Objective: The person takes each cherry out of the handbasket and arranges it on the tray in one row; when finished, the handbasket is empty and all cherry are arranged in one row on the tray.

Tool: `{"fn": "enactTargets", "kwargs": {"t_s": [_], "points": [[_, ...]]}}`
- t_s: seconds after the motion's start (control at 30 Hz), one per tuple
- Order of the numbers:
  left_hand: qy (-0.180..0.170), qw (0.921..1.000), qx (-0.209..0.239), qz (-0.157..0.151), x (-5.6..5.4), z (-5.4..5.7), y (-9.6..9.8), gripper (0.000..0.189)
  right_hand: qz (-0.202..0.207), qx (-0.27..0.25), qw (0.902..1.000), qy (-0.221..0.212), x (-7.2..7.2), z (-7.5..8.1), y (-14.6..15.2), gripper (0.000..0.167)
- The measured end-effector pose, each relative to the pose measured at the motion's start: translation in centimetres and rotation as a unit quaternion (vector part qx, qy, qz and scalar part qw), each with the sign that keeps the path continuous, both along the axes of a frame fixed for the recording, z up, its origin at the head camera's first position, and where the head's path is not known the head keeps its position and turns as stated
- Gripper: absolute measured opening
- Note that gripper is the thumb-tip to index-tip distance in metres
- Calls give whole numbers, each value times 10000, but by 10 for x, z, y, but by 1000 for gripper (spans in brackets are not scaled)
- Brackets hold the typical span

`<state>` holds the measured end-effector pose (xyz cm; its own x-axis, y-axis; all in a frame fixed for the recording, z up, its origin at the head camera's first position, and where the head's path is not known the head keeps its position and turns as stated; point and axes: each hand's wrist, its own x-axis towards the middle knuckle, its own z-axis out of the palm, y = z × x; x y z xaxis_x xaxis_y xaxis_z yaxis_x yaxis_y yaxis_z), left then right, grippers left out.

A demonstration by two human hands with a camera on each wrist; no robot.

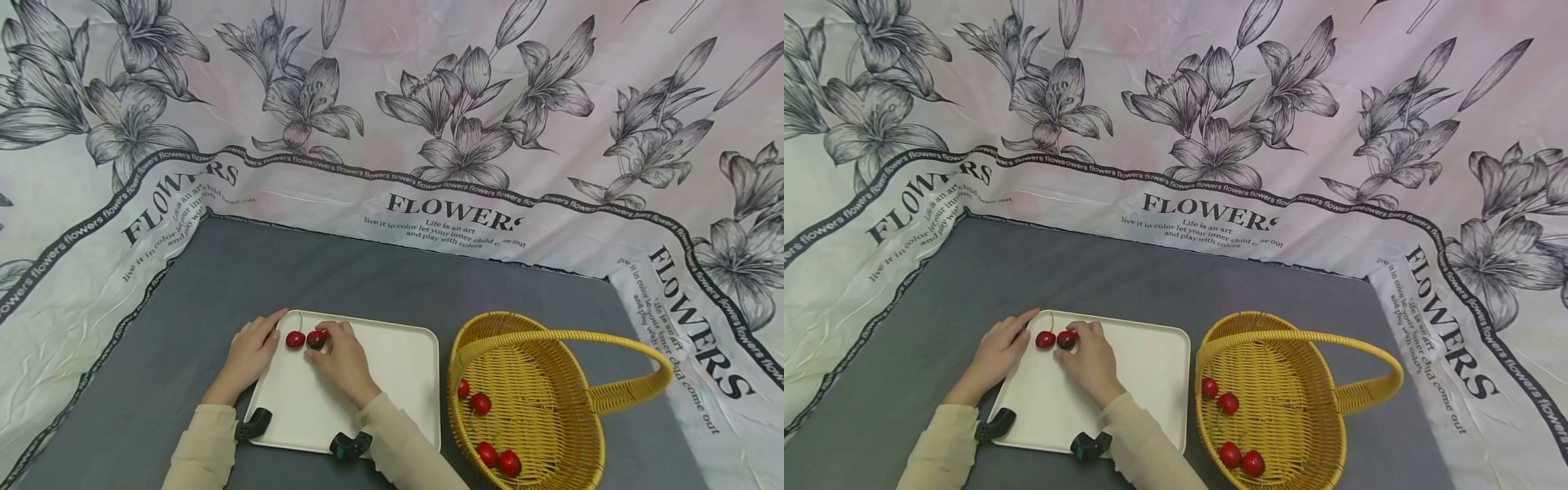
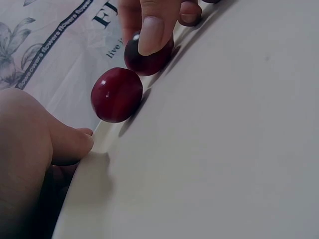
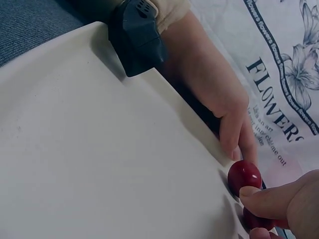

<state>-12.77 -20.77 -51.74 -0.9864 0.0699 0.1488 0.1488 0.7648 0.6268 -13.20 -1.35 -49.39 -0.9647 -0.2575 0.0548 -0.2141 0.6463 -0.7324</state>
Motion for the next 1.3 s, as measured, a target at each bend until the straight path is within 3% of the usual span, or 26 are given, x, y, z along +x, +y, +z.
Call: {"fn": "enactTargets", "kwargs": {"t_s": [0.13, 0.27, 0.43, 0.67, 0.73, 0.8, 0.9, 1.0, 1.1, 1.3], "points": [[114, 9999, 6, 17, -1, 1, -1, 40, 32, -140, 9999, -76, 0, 0, 0, 44], [88, 10000, -46, 8, -1, 0, -3, 41, 33, -365, 9991, -227, 10, 11, 7, 49], [35, 10000, -44, 23, 0, 1, -7, 41, 282, -494, 9975, -430, 41, 46, 35, 49], [18, 10000, -29, -9, 0, 3, -11, 41, 1425, -155, 9892, -302, 88, 108, 111, 34], [-21, 10000, -31, -4, 1, 3, -10, 41, 1542, 89, 9880, -43, 98, 120, 137, 33], [-52, 10000, -41, 10, 2, 2, -9, 41, 1325, 538, 9891, 351, 106, 127, 162, 32], [-97, 9999, -13, 21, 3, 1, -6, 41, 484, 1378, 9876, 584, 113, 126, 193, 32], [-89, 10000, 22, 11, 2, 0, -2, 41, -302, 2187, 9753, -103, 114, 116, 222, 35], [-96, 9999, 67, 8, 2, -1, 0, 41, -438, 2636, 9586, -985, 110, 103, 252, 35], [-114, 9999, 79, 32, 2, 0, 1, 41, -300, 3053, 9389, -1561, 106, 84, 283, 40]]}}
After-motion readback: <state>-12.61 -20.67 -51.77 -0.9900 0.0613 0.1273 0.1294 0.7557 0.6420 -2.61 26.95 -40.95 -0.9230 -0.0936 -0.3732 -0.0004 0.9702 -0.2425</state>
